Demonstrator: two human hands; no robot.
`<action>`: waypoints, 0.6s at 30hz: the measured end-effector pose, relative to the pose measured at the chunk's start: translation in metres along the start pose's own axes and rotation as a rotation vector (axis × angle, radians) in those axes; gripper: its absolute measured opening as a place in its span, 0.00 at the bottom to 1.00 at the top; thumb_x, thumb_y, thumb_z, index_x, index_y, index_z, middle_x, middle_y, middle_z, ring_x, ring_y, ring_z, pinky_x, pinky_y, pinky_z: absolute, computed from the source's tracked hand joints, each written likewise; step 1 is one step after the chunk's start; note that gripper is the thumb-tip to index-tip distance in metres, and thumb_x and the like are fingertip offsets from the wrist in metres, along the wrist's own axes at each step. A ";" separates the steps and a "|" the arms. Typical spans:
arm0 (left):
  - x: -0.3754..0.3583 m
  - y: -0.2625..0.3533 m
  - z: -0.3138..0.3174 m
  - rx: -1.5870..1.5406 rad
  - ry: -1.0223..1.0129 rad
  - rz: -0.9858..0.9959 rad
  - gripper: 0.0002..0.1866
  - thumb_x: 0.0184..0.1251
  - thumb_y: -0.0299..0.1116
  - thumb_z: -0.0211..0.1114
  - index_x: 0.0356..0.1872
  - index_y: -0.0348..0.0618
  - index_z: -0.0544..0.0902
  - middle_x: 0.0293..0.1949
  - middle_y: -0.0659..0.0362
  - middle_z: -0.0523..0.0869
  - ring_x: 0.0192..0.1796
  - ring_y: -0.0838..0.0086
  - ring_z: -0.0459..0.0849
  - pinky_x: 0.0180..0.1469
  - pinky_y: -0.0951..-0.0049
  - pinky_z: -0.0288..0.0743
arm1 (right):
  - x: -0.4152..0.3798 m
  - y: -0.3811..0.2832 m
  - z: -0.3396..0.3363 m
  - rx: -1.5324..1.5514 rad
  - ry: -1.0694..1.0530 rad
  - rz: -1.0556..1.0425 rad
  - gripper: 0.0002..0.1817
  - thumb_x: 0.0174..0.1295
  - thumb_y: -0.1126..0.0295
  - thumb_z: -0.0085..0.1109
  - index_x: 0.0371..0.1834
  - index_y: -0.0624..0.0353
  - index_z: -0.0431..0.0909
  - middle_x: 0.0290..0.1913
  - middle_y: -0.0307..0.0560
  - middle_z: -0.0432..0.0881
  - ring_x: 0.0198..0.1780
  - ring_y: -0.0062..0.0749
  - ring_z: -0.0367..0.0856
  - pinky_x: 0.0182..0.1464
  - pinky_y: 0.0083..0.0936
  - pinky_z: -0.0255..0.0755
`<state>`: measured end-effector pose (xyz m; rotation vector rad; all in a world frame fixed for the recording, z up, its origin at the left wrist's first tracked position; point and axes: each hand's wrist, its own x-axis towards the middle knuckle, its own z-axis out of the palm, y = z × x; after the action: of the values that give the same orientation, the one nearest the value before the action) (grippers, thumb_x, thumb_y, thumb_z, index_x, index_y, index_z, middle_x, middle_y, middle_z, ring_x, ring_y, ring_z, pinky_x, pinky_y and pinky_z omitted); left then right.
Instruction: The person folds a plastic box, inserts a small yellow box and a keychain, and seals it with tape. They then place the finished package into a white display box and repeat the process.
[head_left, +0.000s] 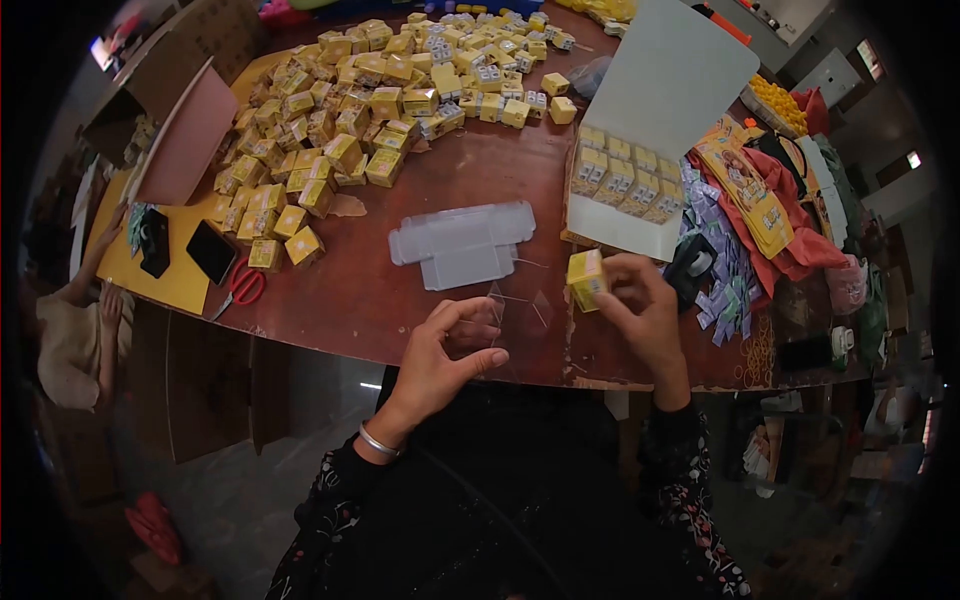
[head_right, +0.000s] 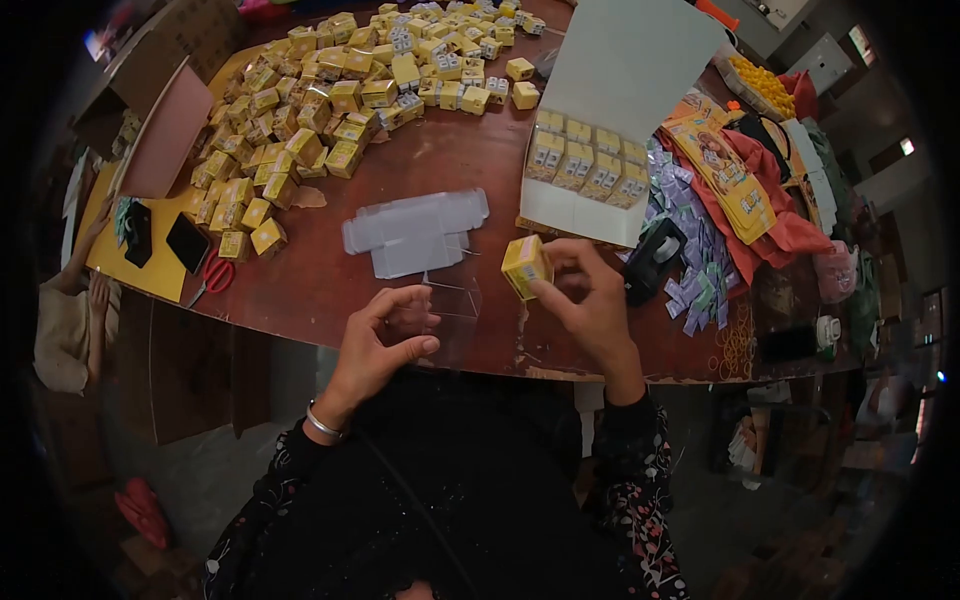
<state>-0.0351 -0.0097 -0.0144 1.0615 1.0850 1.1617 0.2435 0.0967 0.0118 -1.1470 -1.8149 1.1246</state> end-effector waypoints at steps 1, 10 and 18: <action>-0.001 0.000 0.002 0.014 -0.009 0.000 0.33 0.61 0.26 0.80 0.68 0.36 0.77 0.59 0.57 0.79 0.60 0.69 0.85 0.64 0.68 0.83 | -0.001 -0.010 0.004 0.229 0.063 -0.104 0.23 0.62 0.78 0.71 0.60 0.64 0.78 0.53 0.45 0.86 0.56 0.26 0.84 0.53 0.26 0.83; -0.001 -0.001 0.013 0.021 -0.020 0.112 0.34 0.63 0.25 0.78 0.71 0.37 0.74 0.59 0.56 0.78 0.61 0.68 0.85 0.65 0.67 0.82 | 0.002 -0.062 0.027 -0.375 -0.040 -0.461 0.23 0.54 0.72 0.79 0.53 0.58 0.84 0.53 0.47 0.87 0.52 0.42 0.86 0.49 0.33 0.83; -0.001 -0.003 0.019 0.031 -0.036 0.120 0.37 0.63 0.24 0.77 0.74 0.44 0.72 0.58 0.57 0.77 0.60 0.70 0.84 0.65 0.67 0.82 | 0.011 -0.065 0.021 -0.488 -0.236 -0.560 0.20 0.57 0.68 0.77 0.52 0.59 0.84 0.49 0.48 0.89 0.52 0.44 0.85 0.52 0.35 0.82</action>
<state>-0.0164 -0.0126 -0.0147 1.1806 1.0257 1.2196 0.2003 0.0851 0.0650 -0.6842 -2.4769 0.5161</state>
